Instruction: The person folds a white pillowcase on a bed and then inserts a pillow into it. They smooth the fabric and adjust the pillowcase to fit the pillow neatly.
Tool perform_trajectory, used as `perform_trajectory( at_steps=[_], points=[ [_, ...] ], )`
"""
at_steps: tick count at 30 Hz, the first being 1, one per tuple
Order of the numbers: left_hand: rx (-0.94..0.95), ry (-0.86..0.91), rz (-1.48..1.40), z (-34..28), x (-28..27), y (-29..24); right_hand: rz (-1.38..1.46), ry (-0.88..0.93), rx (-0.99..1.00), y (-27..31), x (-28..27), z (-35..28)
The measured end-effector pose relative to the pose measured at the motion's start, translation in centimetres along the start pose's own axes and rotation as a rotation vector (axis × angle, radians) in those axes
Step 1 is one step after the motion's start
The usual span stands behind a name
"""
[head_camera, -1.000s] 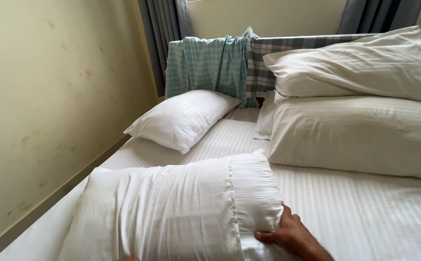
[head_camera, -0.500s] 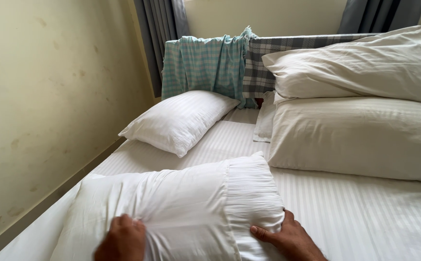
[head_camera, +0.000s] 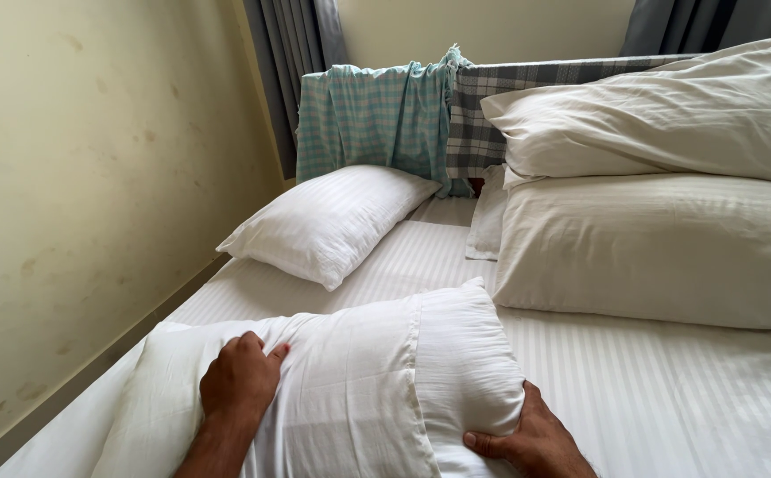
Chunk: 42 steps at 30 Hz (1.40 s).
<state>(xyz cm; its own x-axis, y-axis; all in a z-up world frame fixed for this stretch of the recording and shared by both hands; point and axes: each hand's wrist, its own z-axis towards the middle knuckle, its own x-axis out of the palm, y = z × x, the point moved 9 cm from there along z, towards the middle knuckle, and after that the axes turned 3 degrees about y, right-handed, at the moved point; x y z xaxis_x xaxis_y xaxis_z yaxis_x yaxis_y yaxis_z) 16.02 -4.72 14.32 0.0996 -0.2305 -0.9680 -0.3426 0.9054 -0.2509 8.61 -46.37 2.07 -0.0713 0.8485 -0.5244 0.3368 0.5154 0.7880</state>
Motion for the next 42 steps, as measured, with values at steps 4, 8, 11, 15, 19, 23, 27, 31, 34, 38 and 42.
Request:
perform_trajectory(
  at_steps=[4, 8, 11, 15, 19, 23, 27, 31, 34, 38, 42],
  points=[
    [-0.038, 0.112, 0.152, 2.0, 0.6, 0.5, 0.006, 0.003, -0.016, -0.3, -0.1, 0.4],
    [-0.093, 0.102, 0.175, 3.5, 1.6, 1.1, 0.014, 0.004, 0.024, -0.3, -0.1, -0.1],
    [-0.052, 0.035, 0.203, 5.8, 2.7, 0.3, 0.026, 0.003, 0.053, 0.3, -0.2, -0.4],
    [0.041, 0.003, 0.132, 5.3, 0.4, -3.3, 0.049, 0.002, 0.048, 0.4, -0.4, 0.1],
    [0.02, 0.124, 0.153, 8.8, 2.7, -2.9, 0.082, -0.006, 0.05, 0.2, -0.8, 0.8],
    [0.011, 0.079, 0.246, 8.5, 2.7, -2.1, 0.099, -0.009, 0.06, -0.6, -0.9, 1.1],
    [-0.026, -0.024, 0.286, 8.6, 2.9, -1.3, 0.119, -0.001, 0.059, -1.0, -0.9, 1.0],
    [-0.059, 0.003, 0.044, 11.0, 4.4, 2.2, 0.149, 0.02, 0.05, -1.0, -0.1, 0.8],
    [-0.052, -0.016, -0.007, 11.8, 3.8, 5.9, 0.177, 0.032, 0.038, -0.7, 0.4, 0.7],
    [-0.114, 0.031, 0.032, 12.0, 6.0, 10.6, 0.091, 0.11, 0.081, -5.1, 1.7, 4.2],
    [-0.148, 0.161, -0.019, 13.0, 7.8, 12.9, -0.228, 0.056, 0.099, -4.4, 1.6, 3.2]
  ],
)
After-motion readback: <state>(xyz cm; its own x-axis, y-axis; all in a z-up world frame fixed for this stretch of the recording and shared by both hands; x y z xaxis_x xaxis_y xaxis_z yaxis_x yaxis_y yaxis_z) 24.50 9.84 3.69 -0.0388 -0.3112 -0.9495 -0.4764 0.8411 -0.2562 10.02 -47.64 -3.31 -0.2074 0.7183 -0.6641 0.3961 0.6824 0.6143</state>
